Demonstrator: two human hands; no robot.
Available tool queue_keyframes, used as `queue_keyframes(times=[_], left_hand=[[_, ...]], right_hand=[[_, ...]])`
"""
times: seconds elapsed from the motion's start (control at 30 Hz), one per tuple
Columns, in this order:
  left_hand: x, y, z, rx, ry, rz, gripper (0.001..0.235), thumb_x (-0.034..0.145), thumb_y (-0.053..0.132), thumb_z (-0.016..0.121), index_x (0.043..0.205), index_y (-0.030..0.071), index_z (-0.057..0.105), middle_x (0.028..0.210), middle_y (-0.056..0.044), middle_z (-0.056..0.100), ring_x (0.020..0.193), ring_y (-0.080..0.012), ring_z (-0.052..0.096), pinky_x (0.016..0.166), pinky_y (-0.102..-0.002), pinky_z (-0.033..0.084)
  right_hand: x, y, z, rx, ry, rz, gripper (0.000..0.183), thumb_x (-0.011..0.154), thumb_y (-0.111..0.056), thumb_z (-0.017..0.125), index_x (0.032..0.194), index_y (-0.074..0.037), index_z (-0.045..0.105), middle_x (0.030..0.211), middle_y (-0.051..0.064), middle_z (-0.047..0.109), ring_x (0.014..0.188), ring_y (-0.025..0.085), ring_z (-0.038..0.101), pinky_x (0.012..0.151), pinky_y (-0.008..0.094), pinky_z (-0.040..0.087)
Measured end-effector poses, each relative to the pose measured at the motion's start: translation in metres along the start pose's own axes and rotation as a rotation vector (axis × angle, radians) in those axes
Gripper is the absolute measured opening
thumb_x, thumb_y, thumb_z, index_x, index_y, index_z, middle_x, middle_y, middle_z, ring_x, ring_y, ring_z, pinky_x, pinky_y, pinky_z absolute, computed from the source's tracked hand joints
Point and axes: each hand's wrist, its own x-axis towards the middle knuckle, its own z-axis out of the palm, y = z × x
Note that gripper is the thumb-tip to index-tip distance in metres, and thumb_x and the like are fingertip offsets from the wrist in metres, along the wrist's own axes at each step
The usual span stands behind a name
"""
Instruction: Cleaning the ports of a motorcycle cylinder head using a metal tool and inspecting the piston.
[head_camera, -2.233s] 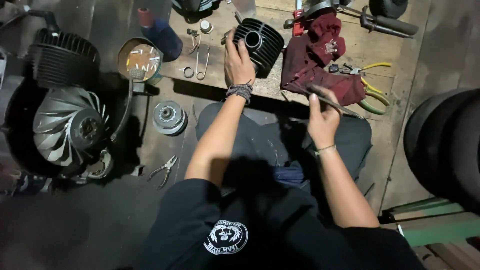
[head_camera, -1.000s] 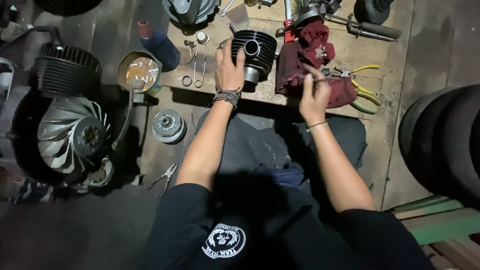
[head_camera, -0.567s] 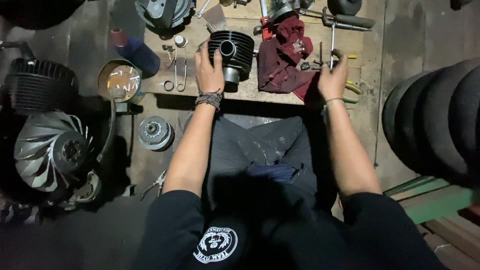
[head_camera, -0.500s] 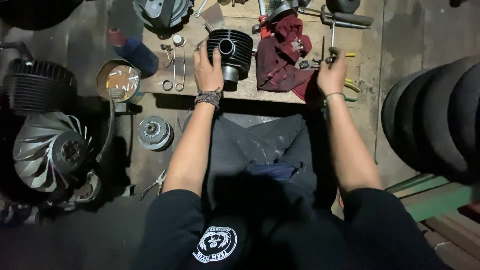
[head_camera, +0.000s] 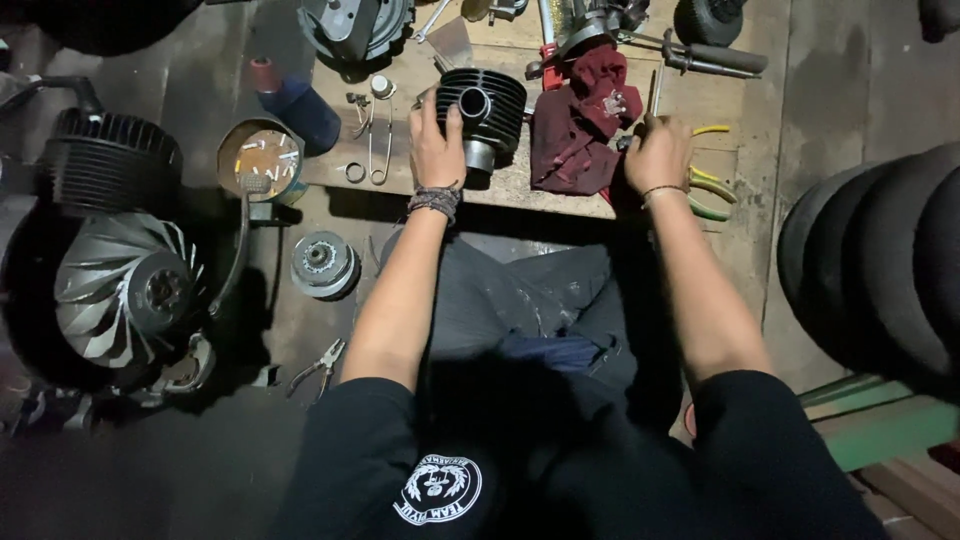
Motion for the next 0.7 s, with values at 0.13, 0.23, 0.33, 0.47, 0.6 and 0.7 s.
queue_keyframes(times=[0.13, 0.23, 0.33, 0.47, 0.6, 0.7], left_hand=[[0.0, 0.0, 0.0, 0.055, 0.007, -0.006, 0.055, 0.106, 0.051, 0.041, 0.15, 0.018, 0.043, 0.127, -0.018, 0.059, 0.102, -0.0373, 0.067, 0.088, -0.044, 0.054], [0.0, 0.001, 0.001, 0.044, 0.007, -0.007, 0.053, 0.106, 0.051, 0.04, 0.149, 0.021, 0.044, 0.125, -0.019, 0.06, 0.098, -0.0384, 0.069, 0.085, -0.046, 0.055], [-0.001, -0.01, 0.006, 0.054, 0.04, 0.021, 0.054, 0.106, 0.051, 0.043, 0.148, 0.018, 0.046, 0.128, -0.019, 0.06, 0.105, -0.0399, 0.067, 0.089, -0.045, 0.054], [0.0, -0.02, 0.009, 0.028, 0.012, 0.042, 0.055, 0.107, 0.054, 0.04, 0.15, 0.02, 0.043, 0.137, -0.018, 0.058, 0.111, -0.0393, 0.069, 0.093, -0.045, 0.055], [-0.004, -0.021, 0.008, 0.01, 0.036, 0.095, 0.05, 0.11, 0.049, 0.043, 0.15, 0.021, 0.041, 0.141, -0.016, 0.058, 0.118, -0.0386, 0.068, 0.096, -0.043, 0.056], [-0.005, -0.026, 0.016, 0.037, 0.095, 0.082, 0.046, 0.109, 0.053, 0.045, 0.148, 0.029, 0.041, 0.123, -0.015, 0.063, 0.101, -0.0416, 0.068, 0.087, -0.046, 0.055]], right_hand=[[-0.01, -0.052, -0.026, 0.027, 0.109, -0.031, 0.046, 0.085, -0.012, 0.075, 0.127, 0.003, 0.065, 0.125, 0.026, 0.057, 0.113, 0.044, 0.05, 0.097, 0.052, 0.042], [-0.02, -0.095, -0.048, 0.205, 0.243, -0.287, 0.035, 0.092, -0.016, 0.072, 0.123, -0.001, 0.064, 0.121, 0.022, 0.059, 0.111, 0.041, 0.057, 0.098, 0.05, 0.046], [-0.029, -0.105, -0.037, 0.07, 0.006, -0.341, 0.071, 0.078, -0.038, 0.086, 0.137, -0.005, 0.063, 0.118, 0.017, 0.055, 0.106, 0.037, 0.049, 0.091, 0.045, 0.042], [-0.026, -0.077, -0.022, 0.088, 0.126, -0.367, 0.025, 0.079, -0.011, 0.074, 0.101, -0.003, 0.067, 0.106, 0.019, 0.06, 0.095, 0.039, 0.055, 0.081, 0.047, 0.047], [-0.009, -0.044, -0.038, 0.74, 0.32, -0.09, 0.014, 0.092, 0.003, 0.059, 0.104, 0.003, 0.066, 0.081, 0.01, 0.071, 0.063, 0.018, 0.064, 0.06, 0.028, 0.051], [0.016, 0.049, 0.015, 0.763, 0.573, -0.074, 0.026, 0.092, 0.009, 0.067, 0.117, 0.005, 0.065, 0.108, 0.02, 0.075, 0.093, 0.032, 0.074, 0.09, 0.038, 0.057]])
